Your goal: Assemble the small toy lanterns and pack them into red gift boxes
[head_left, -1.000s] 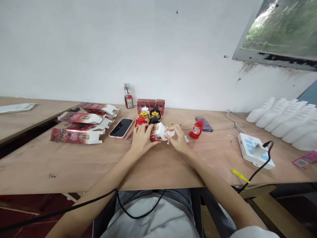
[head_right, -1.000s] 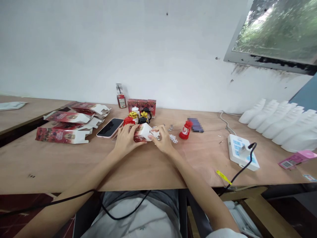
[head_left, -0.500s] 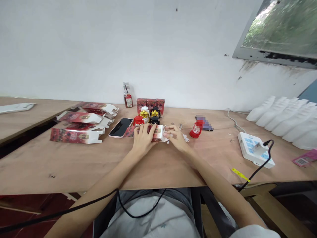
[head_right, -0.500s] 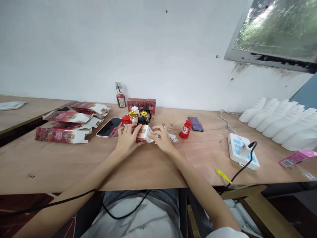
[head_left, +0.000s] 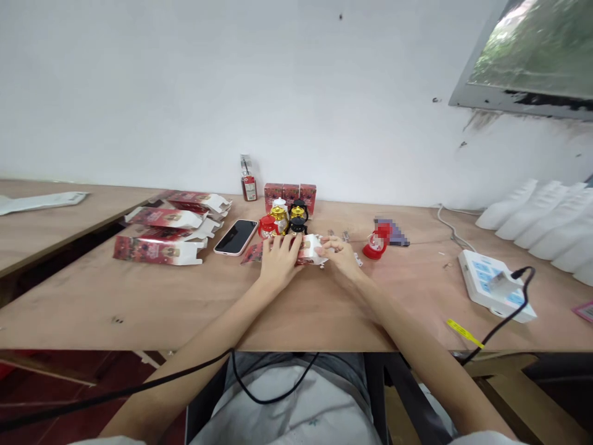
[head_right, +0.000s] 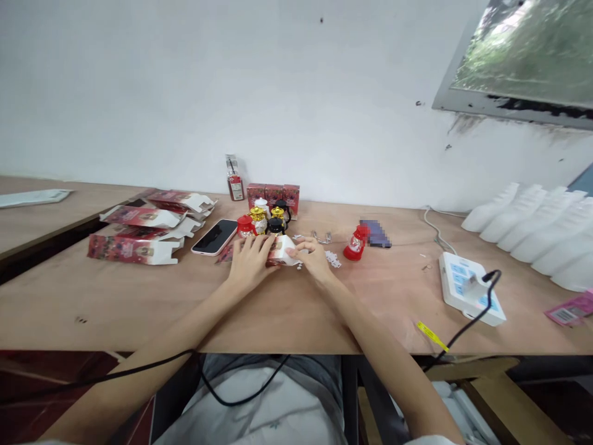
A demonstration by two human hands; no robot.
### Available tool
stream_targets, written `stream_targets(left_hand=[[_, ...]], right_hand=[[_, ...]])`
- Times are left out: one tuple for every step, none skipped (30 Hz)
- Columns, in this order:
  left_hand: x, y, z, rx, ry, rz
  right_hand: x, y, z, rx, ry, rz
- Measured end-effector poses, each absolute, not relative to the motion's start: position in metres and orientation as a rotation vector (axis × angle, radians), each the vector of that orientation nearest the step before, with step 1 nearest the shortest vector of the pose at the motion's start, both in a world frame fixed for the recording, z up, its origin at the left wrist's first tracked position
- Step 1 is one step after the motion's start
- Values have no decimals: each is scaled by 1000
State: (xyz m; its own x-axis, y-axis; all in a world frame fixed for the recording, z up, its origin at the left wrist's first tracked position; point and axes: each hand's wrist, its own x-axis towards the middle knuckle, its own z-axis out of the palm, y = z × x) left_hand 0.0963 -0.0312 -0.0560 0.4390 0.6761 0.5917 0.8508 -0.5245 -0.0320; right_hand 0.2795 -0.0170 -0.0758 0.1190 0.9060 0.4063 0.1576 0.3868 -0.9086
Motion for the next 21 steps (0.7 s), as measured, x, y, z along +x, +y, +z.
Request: stream_targets(left_hand=[[96,-31,-56,-2372,-1313,-743],[95,-31,-56,-2379,-1315,-723],[95,-30,-55,-2391,-1310,-695],[94,-30,-55,-2407,-1299,-667],[93,-31,-53,-2425,-1281,-649],[92,-32,-52,-2444,-1259,-650],[90,-34,-50,-2465,-1228,-674],[88,-38,-49,-2486,-1189,-718],[84,-42,-47,-2509,-1141,-774],[78,-47,-46,-2532,-1082,-835],[70,-52,-45,-2553,-1020,-885],[59,-58,-44,-2568,-957,-929],[46,-64,-44,-2570,-905,-969],[30,-69,-44,-2557,-879,-997],[11,-75,-44,-2532,-872,-1009],[-9,-79,-46,-2498,-903,-990],[-32,-83,-47,-2449,-951,-961],[-55,-86,-50,-2391,-1007,-927],[-78,-89,-52,-2317,-1063,-898],[-101,-92,-55,-2239,-1136,-858],[-121,-94,-58,-2167,-1237,-815]], right_hand=[[282,-17,-73,-1048,-1328,718],[285,-18,-71,-1037,-1281,715],[288,-18,-68,-1026,-1218,715],[292,-18,-65,-1015,-1152,715],[296,-18,-63,-1005,-1089,714],[301,-17,-61,-996,-1032,709],[304,-16,-61,-990,-981,703],[307,-15,-61,-987,-941,699],[309,-13,-63,-988,-910,697],[310,-12,-65,-995,-895,700],[309,-11,-68,-1006,-894,700],[308,-11,-70,-1024,-913,693],[305,-12,-71,-1045,-954,672],[303,-14,-72,-1066,-1014,633],[301,-16,-72,-1081,-1093,575],[298,-19,-71,-1090,-1188,500],[297,-22,-70,-1094,-1290,409],[296,-24,-69,-1094,-1393,302],[295,-27,-67,-1096,-1485,178],[295,-29,-67,-1101,-1568,42],[295,-30,-67,-1106,-1642,-103]])
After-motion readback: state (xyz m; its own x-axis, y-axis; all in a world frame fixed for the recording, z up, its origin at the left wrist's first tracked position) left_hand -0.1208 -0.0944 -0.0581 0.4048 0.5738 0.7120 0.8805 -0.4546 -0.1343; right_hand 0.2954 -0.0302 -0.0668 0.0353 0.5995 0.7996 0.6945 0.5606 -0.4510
